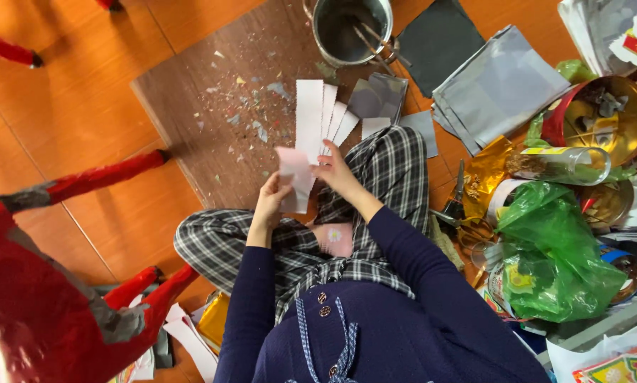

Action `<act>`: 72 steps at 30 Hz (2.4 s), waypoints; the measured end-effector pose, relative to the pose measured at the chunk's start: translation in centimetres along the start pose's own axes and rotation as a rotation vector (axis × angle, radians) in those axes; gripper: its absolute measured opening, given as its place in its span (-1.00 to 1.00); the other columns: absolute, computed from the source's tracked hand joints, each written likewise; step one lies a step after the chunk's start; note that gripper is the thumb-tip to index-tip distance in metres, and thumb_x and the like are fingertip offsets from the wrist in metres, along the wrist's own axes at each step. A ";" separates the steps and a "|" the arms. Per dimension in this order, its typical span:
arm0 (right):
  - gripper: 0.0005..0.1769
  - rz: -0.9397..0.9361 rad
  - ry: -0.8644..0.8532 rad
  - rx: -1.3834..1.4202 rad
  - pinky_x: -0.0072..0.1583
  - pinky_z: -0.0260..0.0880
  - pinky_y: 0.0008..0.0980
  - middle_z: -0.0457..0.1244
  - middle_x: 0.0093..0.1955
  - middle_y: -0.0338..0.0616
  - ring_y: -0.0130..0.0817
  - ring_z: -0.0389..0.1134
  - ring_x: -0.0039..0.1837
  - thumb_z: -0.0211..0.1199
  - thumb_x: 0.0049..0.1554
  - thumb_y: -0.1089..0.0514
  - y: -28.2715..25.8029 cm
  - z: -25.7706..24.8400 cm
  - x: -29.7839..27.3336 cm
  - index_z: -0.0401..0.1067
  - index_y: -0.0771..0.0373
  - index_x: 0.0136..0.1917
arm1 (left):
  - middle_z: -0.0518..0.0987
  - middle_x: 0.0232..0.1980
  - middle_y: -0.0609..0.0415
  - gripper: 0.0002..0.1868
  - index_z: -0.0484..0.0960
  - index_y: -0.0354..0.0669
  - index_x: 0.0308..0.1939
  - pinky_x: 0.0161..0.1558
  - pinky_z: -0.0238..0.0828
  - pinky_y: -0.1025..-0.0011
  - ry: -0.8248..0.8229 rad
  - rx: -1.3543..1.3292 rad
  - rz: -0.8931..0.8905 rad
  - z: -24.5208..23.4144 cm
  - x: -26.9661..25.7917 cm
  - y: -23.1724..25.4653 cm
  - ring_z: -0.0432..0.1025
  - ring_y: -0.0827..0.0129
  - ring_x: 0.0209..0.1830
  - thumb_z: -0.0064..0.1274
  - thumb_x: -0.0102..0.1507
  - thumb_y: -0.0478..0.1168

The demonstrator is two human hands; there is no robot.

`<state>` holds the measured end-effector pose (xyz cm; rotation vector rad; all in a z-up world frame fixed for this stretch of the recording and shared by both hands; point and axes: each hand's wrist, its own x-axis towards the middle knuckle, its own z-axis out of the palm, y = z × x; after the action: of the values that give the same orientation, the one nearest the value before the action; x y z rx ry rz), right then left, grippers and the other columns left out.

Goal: Applying paper strips to a red horse-shaped frame using adhesive

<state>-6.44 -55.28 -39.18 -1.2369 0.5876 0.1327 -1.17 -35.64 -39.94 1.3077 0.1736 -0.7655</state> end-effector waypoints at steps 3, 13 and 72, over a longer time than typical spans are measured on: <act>0.03 -0.097 0.049 -0.044 0.01 0.46 -0.41 0.26 0.11 0.24 -0.21 0.37 0.06 0.38 -0.01 0.38 -0.9 -2.1 2.5 -0.10 -0.04 0.55 | 0.61 -0.03 0.14 -0.48 0.55 -0.01 0.18 -0.10 0.49 0.43 -0.112 0.080 -0.059 1.3 0.5 0.7 0.51 0.43 -0.14 0.10 0.15 -0.47; -0.19 -0.366 0.587 -0.680 0.44 0.06 0.18 0.07 0.36 0.54 0.43 0.09 0.39 0.13 -0.06 0.64 -9.2 -15.7 5.6 0.07 0.38 0.43 | 0.55 -0.12 -0.24 -0.54 0.49 -0.15 0.03 -0.03 0.44 -0.03 0.285 1.023 0.238 0.8 7.7 -4.8 0.50 -0.15 -0.07 0.19 0.17 0.01; -0.66 -0.206 0.406 -1.594 -0.21 0.42 0.20 0.17 0.08 0.28 0.16 0.41 -0.10 -0.03 0.17 0.29 -16.1 -9.7 11.2 0.30 0.24 0.22 | 0.56 -0.06 -0.24 -0.43 0.47 -0.14 0.16 -0.03 0.44 0.04 0.459 -0.212 -0.089 -3.6 5.0 -5.5 0.49 0.01 -0.09 -0.09 0.05 -0.49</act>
<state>6.18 -72.06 -32.97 -2.9094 0.6815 0.1798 0.37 -34.70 -48.05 1.2616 0.6670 -0.4948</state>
